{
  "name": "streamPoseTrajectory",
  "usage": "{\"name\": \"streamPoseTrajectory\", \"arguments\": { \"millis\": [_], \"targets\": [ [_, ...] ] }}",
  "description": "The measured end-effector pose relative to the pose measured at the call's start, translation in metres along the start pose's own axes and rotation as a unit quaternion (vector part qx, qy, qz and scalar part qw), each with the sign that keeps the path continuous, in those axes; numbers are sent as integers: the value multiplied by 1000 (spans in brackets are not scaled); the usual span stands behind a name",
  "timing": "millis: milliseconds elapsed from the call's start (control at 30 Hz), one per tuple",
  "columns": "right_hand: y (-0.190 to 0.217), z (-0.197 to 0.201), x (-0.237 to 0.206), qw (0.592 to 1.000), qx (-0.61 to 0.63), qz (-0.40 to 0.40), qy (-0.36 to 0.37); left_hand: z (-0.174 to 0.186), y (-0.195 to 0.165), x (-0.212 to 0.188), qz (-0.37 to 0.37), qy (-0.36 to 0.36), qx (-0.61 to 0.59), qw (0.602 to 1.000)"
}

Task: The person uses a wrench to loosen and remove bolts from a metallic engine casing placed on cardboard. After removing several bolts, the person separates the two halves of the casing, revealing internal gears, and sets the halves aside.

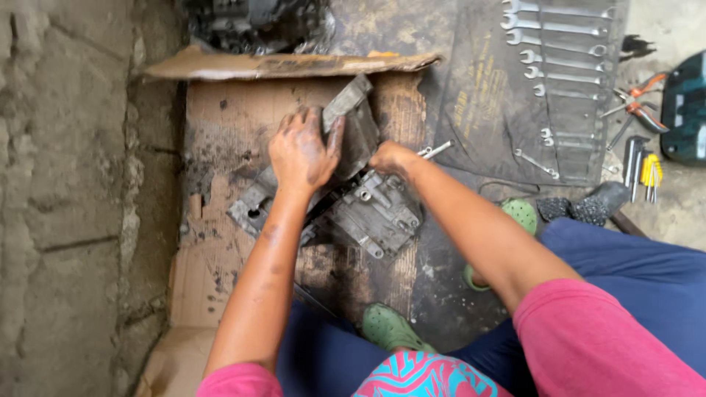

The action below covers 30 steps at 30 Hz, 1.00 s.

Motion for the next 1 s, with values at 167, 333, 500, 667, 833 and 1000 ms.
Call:
{"name": "streamPoseTrajectory", "arguments": {
  "millis": [167, 333, 500, 667, 833, 1000],
  "targets": [
    [-2, 2, -3, 999, 33, -14, -5, 10, -19, 1, -30, -54, 27, 998],
    [-1, 4, -13, 997, 75, -7, -1, 7, -25, 0, -27, -39, 27, 999],
    [1, 6, -25, 990, 138, -7, -8, 13, -21, -2, -17, -36, 26, 999],
    [7, 1, -18, 1000, 28, -9, -1, 16, -3, -4, 10, -30, -1, 999],
    [15, -7, -1, 1000, -17, 12, 10, 8, 15, -1, 20, -31, -10, 999],
    [2, -19, 11, 996, 62, -39, 56, -1, 26, 2, 15, -35, -6, 999]
  ]
}}
Point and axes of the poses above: each hand's wrist, its own x-axis towards the middle knuckle, its own z-axis out of the back of the hand, y = z × x, the point moved 10 cm from there along x, towards the middle knuckle, and after that the axes turned 1 degree about -z, right-handed, at the moved point
